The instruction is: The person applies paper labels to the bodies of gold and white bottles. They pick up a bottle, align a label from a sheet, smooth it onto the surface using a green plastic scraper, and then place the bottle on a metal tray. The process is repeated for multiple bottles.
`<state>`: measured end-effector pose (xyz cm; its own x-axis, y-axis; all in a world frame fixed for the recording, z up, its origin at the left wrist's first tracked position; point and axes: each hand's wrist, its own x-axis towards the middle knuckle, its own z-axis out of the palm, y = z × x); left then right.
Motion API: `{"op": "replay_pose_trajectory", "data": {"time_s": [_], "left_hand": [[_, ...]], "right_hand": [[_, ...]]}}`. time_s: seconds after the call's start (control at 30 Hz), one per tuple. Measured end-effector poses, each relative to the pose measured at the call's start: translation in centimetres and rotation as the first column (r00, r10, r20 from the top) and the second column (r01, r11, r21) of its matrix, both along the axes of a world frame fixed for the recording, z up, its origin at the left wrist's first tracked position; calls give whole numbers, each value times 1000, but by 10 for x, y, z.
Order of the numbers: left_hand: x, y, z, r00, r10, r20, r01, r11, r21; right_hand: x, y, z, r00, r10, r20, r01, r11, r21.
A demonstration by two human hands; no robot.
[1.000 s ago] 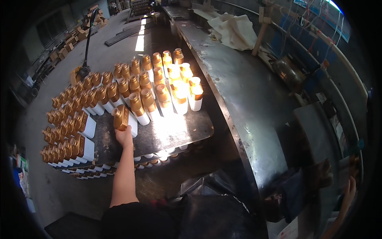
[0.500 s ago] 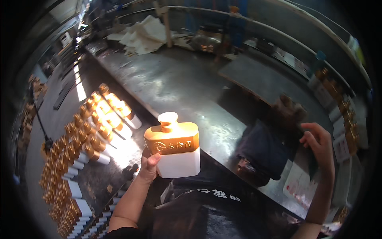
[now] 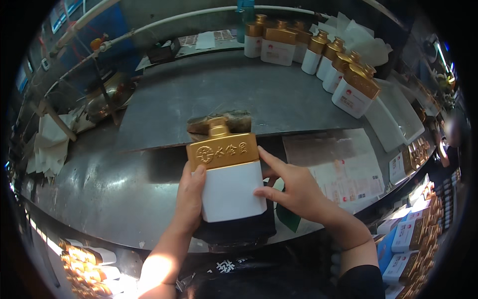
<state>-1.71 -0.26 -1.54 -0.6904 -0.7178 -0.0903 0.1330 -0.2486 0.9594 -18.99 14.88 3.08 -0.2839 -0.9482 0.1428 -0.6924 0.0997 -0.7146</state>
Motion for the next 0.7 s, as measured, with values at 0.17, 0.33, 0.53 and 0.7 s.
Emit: {"op": "replay_pose_trajectory", "data": {"time_s": [0.17, 0.33, 0.53, 0.7], "left_hand": [[17, -4, -12, 999, 14, 49, -12, 999, -34], [33, -29, -16, 951, 280, 130, -257, 951, -171], [39, -41, 4, 876, 402, 267, -219, 825, -521], [41, -39, 5, 905, 382, 189, -233, 814, -532]], "right_hand": [[-11, 5, -19, 999, 51, 4, -50, 998, -24], [-50, 64, -47, 937, -320, 140, 307, 946, 107], [-136, 200, -73, 652, -734, -189, 757, 622, 197], [-180, 275, -80, 464, -500, -731, 832, 530, 166]]}}
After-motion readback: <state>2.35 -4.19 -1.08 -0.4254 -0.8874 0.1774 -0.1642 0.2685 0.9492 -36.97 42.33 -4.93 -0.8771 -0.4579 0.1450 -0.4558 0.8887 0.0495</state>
